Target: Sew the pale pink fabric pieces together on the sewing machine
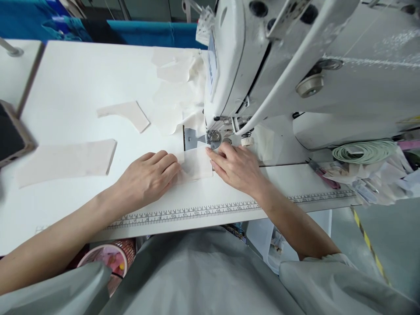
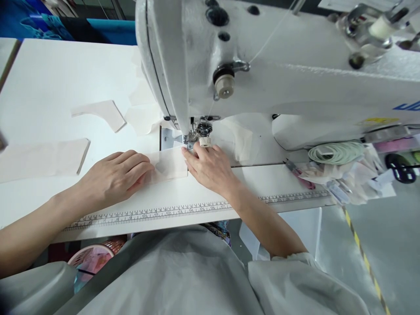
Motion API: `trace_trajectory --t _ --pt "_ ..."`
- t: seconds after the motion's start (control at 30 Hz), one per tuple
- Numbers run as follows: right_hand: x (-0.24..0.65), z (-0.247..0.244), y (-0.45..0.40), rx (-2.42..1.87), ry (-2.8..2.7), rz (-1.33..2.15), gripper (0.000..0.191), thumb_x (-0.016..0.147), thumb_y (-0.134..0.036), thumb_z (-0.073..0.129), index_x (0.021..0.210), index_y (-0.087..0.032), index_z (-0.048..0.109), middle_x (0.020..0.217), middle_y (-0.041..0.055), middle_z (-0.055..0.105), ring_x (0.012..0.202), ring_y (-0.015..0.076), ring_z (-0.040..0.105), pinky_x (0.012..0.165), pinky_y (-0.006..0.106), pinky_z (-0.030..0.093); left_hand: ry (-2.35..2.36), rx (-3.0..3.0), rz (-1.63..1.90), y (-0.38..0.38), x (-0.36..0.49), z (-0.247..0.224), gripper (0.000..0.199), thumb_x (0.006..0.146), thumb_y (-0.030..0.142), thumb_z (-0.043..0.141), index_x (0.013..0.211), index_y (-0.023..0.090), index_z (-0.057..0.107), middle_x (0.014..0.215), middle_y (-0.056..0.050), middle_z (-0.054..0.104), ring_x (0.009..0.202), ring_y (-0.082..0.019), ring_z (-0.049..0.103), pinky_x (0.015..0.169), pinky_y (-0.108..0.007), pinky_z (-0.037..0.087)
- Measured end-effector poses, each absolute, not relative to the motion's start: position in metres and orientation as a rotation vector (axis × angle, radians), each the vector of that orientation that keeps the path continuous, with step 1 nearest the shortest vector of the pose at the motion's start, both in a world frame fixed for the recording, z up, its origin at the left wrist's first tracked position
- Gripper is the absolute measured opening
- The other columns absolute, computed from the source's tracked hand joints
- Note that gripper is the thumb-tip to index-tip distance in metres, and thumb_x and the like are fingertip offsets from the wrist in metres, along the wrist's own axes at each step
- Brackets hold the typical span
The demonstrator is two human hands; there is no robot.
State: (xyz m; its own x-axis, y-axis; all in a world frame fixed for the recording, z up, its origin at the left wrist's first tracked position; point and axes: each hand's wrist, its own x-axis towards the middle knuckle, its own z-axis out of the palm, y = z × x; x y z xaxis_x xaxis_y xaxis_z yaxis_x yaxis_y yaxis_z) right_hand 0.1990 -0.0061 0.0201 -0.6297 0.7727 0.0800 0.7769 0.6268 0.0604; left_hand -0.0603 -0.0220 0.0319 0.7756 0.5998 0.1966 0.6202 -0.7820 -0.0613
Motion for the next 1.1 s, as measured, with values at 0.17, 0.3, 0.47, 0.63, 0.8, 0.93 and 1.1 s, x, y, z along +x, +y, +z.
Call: trace_trajectory --t 0.17,0.3,0.47,0.63,0.8,0.93,1.1 --pt "0.1996 0.0186 -0.0057 -1.333 -2.789 -0.123 0.044 0.104 -0.030 0.029 0.136 -0.019 0.055 0.096 0.0076 0.062 0.076 0.0161 0.051 0.070 0.033 0.033 -1.012 -2.816 -0.270 -0.0209 -0.0607 0.0307 0.026 0.093 0.009 0.038 0.097 0.015 0.062 0.092 -0.010 0.068 0.079 -0.024 0.062 0.063 -0.037 0.048" --pt "0.1999 0.0181 -0.0055 -1.326 -2.783 -0.143 0.044 0.104 -0.030 0.029 0.136 -0.019 0.056 0.095 0.0073 0.061 0.076 0.0158 0.051 0.070 0.033 0.032 -1.017 -2.793 -0.276 -0.0202 -0.0609 0.0300 0.026 0.093 0.009 0.038 0.100 0.015 0.062 0.090 -0.009 0.068 0.079 -0.024 0.061 0.062 -0.036 0.048" --pt "0.1998 0.0181 -0.0059 -1.326 -2.779 -0.140 0.043 0.104 -0.030 0.029 0.136 -0.019 0.056 0.095 0.0073 0.061 0.075 0.0159 0.051 0.070 0.033 0.032 -0.981 -2.762 -0.265 -0.0208 -0.0603 0.0301 0.028 0.092 0.008 0.036 0.099 0.015 0.062 0.089 -0.009 0.067 0.077 -0.023 0.060 0.062 -0.035 0.047" --pt "0.1999 0.0180 -0.0057 -1.321 -2.771 -0.147 0.044 0.104 -0.030 0.028 0.135 -0.019 0.057 0.095 0.0072 0.061 0.076 0.0161 0.051 0.071 0.033 0.033 -0.993 -2.788 -0.255 -0.0219 -0.0595 0.0311 0.028 0.092 0.008 0.037 0.099 0.016 0.063 0.090 -0.009 0.067 0.079 -0.023 0.061 0.062 -0.036 0.047" --pt "0.1996 0.0191 -0.0057 -1.338 -2.776 -0.113 0.043 0.103 -0.030 0.029 0.136 -0.020 0.056 0.095 0.0074 0.061 0.076 0.0162 0.051 0.072 0.033 0.033 -1.024 -2.807 -0.256 -0.0221 -0.0583 0.0306 0.028 0.091 0.009 0.038 0.098 0.017 0.063 0.090 -0.009 0.067 0.079 -0.023 0.061 0.062 -0.037 0.047" --pt "0.1991 0.0202 -0.0061 -1.354 -2.774 -0.106 0.043 0.103 -0.030 0.029 0.136 -0.020 0.055 0.096 0.0072 0.061 0.076 0.0164 0.051 0.071 0.033 0.033 -1.018 -2.806 -0.277 -0.0219 -0.0588 0.0296 0.028 0.091 0.009 0.038 0.099 0.017 0.063 0.091 -0.009 0.067 0.079 -0.024 0.061 0.063 -0.037 0.047" --pt "0.1998 0.0207 -0.0060 -1.342 -2.785 -0.112 0.043 0.104 -0.031 0.029 0.136 -0.020 0.056 0.095 0.0073 0.061 0.076 0.0164 0.052 0.071 0.033 0.033 -0.996 -2.835 -0.293 -0.0209 -0.0607 0.0326 0.024 0.088 0.010 0.044 0.102 0.016 0.062 0.092 -0.010 0.066 0.081 -0.025 0.060 0.063 -0.036 0.046"
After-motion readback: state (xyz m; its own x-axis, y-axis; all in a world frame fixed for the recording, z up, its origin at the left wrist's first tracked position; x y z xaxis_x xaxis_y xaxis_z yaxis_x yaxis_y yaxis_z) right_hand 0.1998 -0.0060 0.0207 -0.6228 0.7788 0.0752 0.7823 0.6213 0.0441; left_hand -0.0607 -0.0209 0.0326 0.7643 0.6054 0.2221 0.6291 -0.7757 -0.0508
